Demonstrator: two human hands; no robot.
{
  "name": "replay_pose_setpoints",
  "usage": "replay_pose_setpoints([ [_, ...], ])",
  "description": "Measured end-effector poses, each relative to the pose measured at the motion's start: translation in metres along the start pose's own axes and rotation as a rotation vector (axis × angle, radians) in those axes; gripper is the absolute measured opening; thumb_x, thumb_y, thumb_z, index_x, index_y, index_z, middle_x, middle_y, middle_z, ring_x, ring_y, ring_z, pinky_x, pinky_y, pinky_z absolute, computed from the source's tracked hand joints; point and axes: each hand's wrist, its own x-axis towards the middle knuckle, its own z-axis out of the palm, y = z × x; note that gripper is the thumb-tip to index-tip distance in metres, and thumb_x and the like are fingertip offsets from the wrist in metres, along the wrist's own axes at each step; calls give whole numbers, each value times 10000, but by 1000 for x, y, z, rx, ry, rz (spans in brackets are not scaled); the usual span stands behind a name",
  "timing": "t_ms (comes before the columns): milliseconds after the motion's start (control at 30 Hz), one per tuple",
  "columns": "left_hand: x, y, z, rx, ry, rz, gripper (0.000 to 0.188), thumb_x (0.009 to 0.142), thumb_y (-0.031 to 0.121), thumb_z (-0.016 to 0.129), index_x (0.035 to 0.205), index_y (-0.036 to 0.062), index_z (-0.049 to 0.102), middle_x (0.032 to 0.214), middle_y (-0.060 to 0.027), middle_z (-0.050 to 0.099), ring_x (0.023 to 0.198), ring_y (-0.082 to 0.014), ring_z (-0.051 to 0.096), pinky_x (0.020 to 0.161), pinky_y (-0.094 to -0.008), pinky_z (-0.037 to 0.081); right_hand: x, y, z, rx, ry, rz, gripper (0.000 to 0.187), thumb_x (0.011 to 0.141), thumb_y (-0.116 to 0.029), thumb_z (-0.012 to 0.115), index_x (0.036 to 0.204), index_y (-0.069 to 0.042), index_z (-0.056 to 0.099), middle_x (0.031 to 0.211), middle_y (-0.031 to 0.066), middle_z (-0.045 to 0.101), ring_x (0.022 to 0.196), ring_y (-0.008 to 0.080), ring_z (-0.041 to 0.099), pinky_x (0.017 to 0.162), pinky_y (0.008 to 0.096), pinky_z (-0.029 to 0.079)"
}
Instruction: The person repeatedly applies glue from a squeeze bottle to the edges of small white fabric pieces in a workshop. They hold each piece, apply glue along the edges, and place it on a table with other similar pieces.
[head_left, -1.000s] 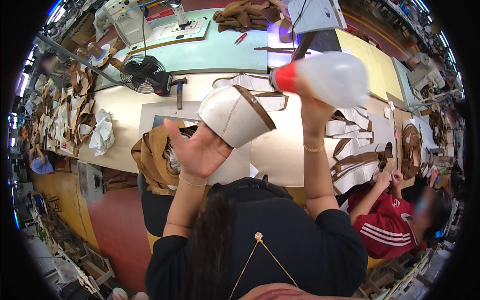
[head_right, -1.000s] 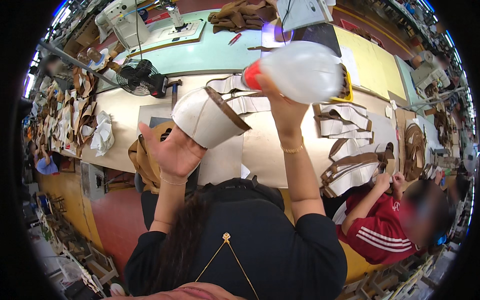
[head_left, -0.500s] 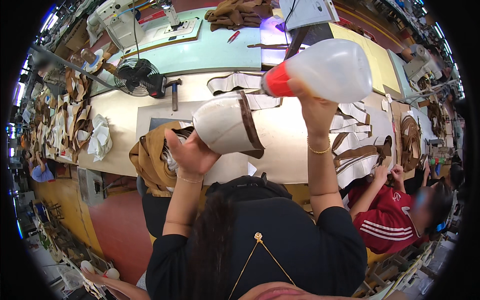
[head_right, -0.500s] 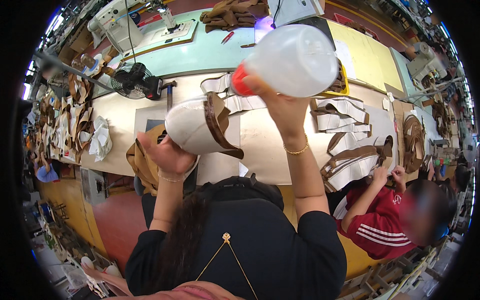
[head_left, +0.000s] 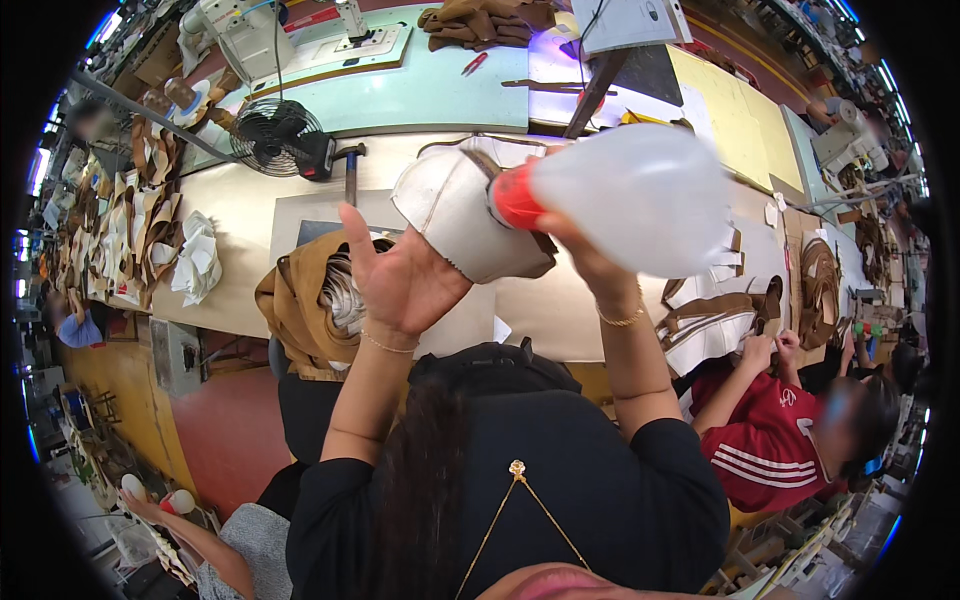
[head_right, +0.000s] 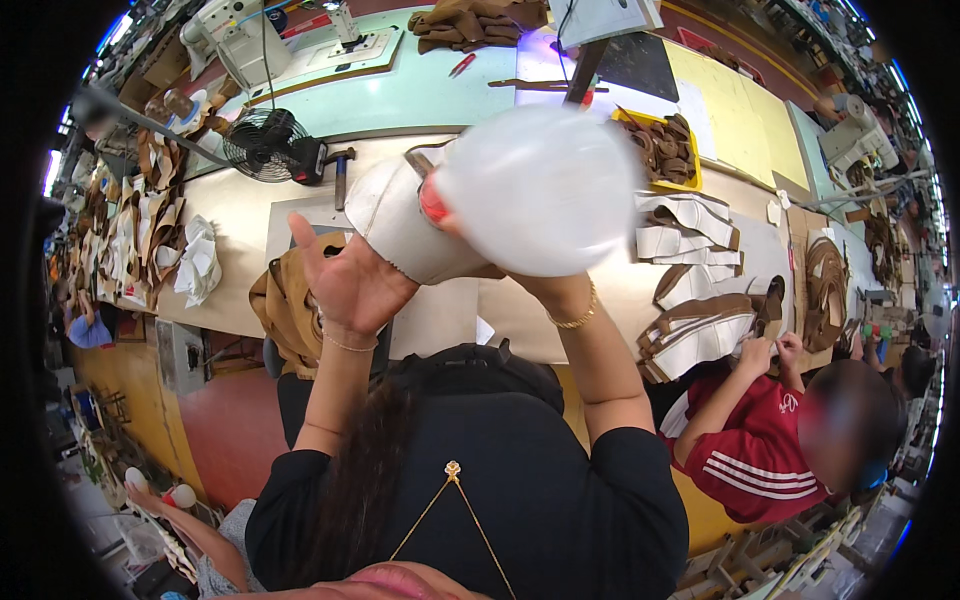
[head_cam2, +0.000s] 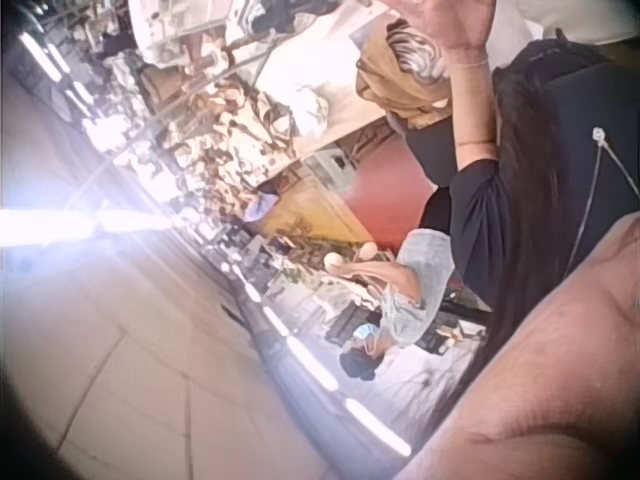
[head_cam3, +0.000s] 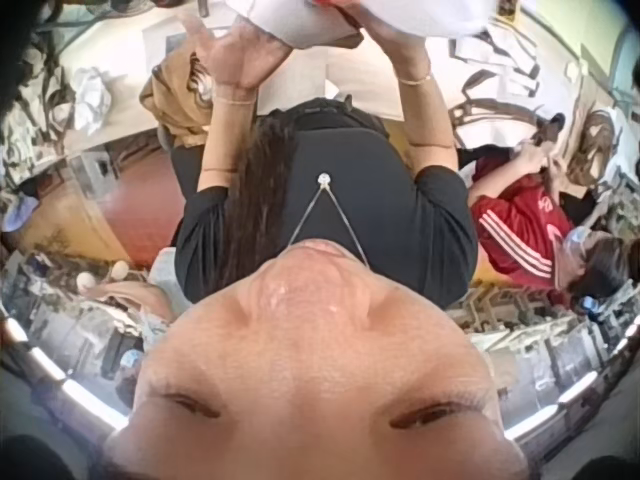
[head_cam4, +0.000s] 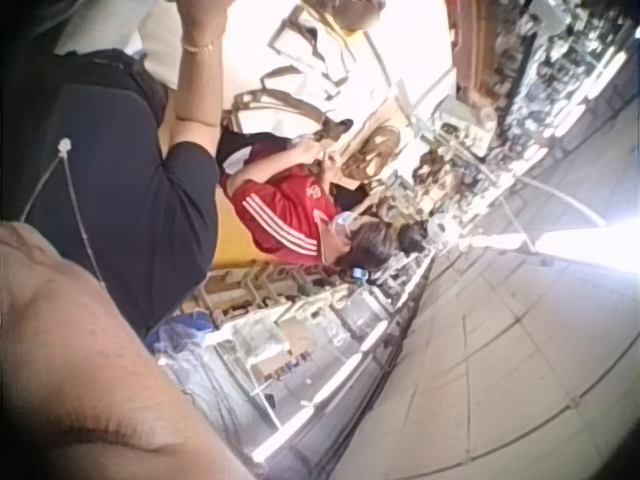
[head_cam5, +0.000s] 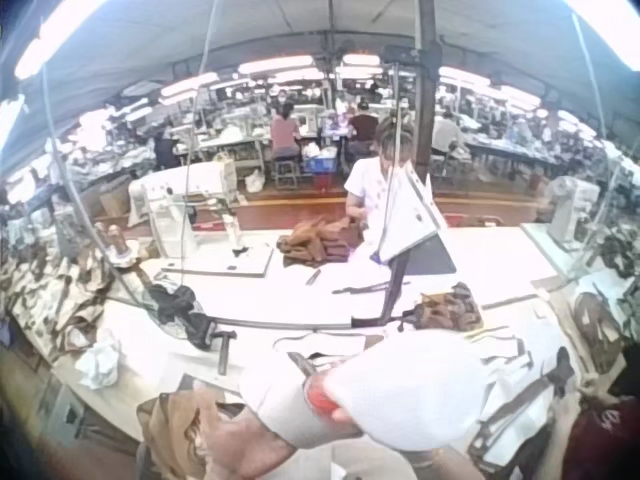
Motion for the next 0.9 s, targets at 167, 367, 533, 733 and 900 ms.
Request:
replay_pose_setpoints([
  [167, -10, 2, -19, 91, -134, -34, 1068, 682, 853, 235, 1421, 88, 145, 1442, -123, 247, 1308, -266, 275, 1059, -408, 235, 25, 2, -17, 106, -19, 176, 252, 751, -96, 717, 974, -12, 632, 905, 61, 643, 815, 165, 609, 757, 298, 493],
  [367, -13, 0, -27, 165, -43, -18, 1078, 660, 874, 204, 1421, 112, 176, 1430, -84, 287, 1269, -239, 334, 1025, -382, 287, 34, -1, -7, 7, -83, 73, 228, 742, -111, 732, 939, -23, 659, 906, 45, 650, 802, 137, 607, 721, 291, 500],
  [533, -13, -2, -28, 100, -162, -10, 1092, 651, 881, 201, 1416, 103, 194, 1425, -69, 301, 1230, -227, 372, 984, -354, 321, 24, -8, -16, 261, -87, 30, 326, 706, -145, 767, 982, -20, 645, 920, 61, 647, 834, 170, 605, 740, 296, 493],
  [733, -9, -2, -20, 75, -145, -56, 1100, 642, 887, 183, 1426, 116, 159, 1432, -55, 289, 1250, -212, 333, 1021, -366, 255, 24, -18, -7, 148, -86, 246, 284, 692, -175, 767, 944, -77, 680, 903, 37, 658, 834, 152, 608, 747, 286, 479],
  [900, 4, -10, 1, 76, -93, 10, 1095, 643, 886, 175, 1435, 132, 109, 1458, -57, 229, 1291, -232, 278, 1057, -399, 194, -14, -14, -2, -188, -451, -68, 485, 740, -233, 704, 1190, -141, 546, 1252, 50, 500, 1192, 224, 425, 1055, 401, 245],
])
